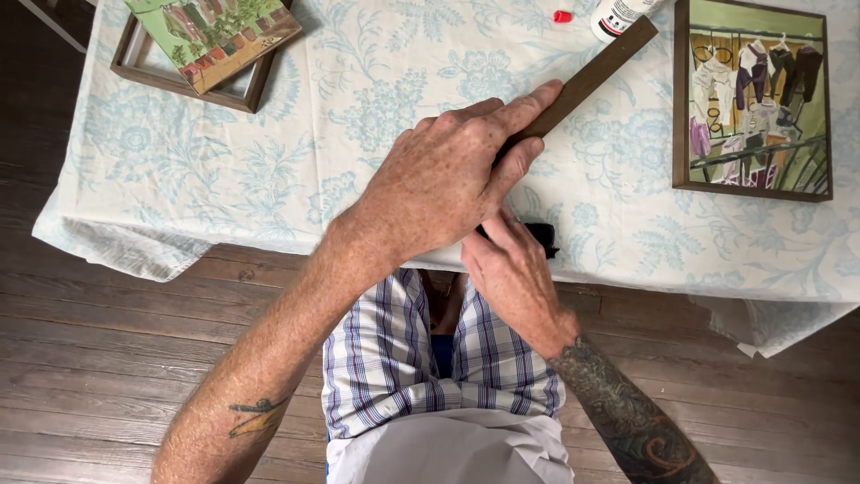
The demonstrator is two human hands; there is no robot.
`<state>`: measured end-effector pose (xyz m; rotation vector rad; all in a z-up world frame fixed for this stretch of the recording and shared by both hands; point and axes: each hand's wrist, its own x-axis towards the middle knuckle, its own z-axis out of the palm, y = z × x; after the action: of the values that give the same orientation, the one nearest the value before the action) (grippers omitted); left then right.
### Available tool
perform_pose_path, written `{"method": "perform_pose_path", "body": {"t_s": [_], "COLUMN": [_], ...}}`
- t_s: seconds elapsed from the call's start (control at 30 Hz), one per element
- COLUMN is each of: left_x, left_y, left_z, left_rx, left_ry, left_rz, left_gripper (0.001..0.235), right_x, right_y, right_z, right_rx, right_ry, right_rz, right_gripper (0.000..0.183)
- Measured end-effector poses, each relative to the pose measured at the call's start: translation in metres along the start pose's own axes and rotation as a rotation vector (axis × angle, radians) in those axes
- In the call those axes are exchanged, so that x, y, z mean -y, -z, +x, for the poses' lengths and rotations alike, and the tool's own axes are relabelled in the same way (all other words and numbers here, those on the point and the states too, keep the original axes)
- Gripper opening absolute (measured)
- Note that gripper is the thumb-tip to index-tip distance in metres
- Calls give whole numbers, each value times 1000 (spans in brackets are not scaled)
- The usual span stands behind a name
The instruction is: Applying glue to a wooden strip and assembling it into a picture frame.
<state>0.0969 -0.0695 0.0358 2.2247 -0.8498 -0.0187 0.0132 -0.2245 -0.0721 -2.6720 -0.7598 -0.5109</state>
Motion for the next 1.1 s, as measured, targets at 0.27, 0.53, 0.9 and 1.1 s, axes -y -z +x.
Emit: {"method": "perform_pose_path", "body": {"t_s": [0.27,0.53,0.9,1.1], "left_x": [-1,-4,-7,-6], "left_y": [2,6,12,10], "left_z": [0,-1,1,0], "left_rx": [27,4,29,26], "left_ry": [0,-39,-18,-20], "left_rz": [-24,-38,-15,6], "left_gripper": [53,50,51,51], "right_x": [-30,11,8,7], "right_y": [-2,-12,-13,2], "right_z": [9,-3,1,4], "right_rx": [34,32,90,60], "right_ry": [-174,58,89,82], "right_rz": [-12,-52,-30,1], "right_gripper": [14,32,23,41]}}
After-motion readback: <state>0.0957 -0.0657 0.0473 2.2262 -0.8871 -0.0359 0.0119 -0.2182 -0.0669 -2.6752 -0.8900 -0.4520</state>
